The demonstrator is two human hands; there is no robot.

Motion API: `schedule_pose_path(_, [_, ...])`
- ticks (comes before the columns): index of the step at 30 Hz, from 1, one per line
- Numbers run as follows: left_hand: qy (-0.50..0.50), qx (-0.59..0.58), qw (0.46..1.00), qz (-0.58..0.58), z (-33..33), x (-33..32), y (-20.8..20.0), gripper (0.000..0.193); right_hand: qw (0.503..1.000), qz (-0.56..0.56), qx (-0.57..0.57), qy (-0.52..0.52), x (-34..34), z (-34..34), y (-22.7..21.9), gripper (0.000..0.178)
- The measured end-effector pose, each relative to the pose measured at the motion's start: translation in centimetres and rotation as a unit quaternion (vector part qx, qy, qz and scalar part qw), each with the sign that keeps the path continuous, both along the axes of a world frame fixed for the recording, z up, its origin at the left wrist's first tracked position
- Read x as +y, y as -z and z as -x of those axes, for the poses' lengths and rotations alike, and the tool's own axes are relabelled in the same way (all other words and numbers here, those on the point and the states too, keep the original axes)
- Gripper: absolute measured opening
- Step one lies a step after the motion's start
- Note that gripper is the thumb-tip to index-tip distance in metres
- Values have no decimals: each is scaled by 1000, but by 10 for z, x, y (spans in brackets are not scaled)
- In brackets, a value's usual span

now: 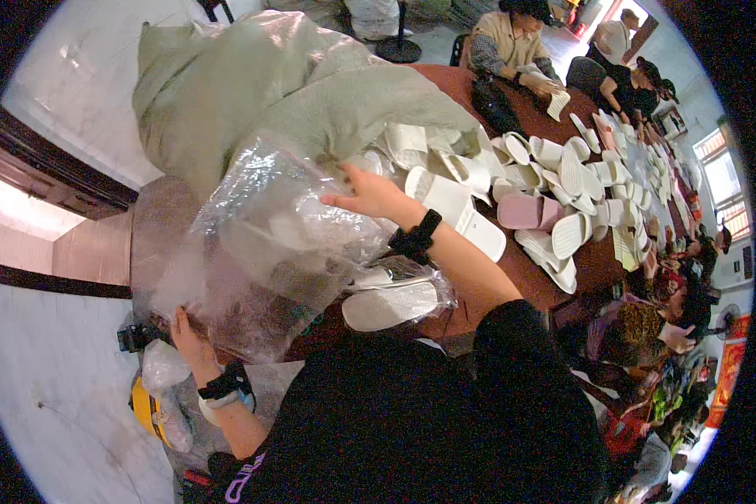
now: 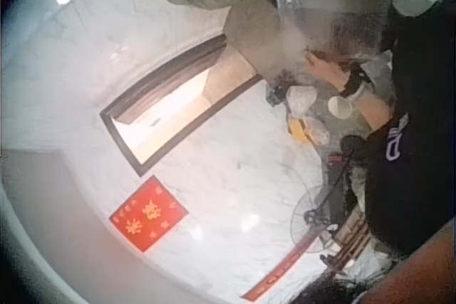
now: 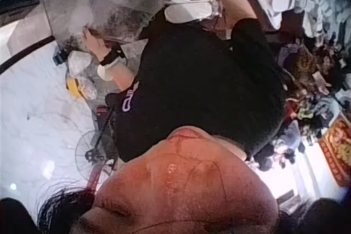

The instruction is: Sort and organize white shoe soles from a large bag onto a workstation table and into plastic bags.

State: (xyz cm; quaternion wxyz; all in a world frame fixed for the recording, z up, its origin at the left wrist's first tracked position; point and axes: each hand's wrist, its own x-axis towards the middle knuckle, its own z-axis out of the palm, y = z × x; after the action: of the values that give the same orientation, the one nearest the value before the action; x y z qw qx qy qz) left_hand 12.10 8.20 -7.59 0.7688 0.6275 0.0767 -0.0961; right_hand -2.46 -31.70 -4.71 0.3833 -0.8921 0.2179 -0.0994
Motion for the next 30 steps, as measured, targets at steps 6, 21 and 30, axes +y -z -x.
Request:
schedule_pose_path(6, [14,6,1000,6,-16,0,18,28,985,-154,-79,-12,-4,31,32,28])
schedule_pose_path(21, [12,26,1000,8,-3,35,11,36,970,-48,207,115,-2,269,-3,34])
schedule_pose_path(30, [16,-19,1000,6,-1,1,4,32,986,160,29,-44,51,155,77,49])
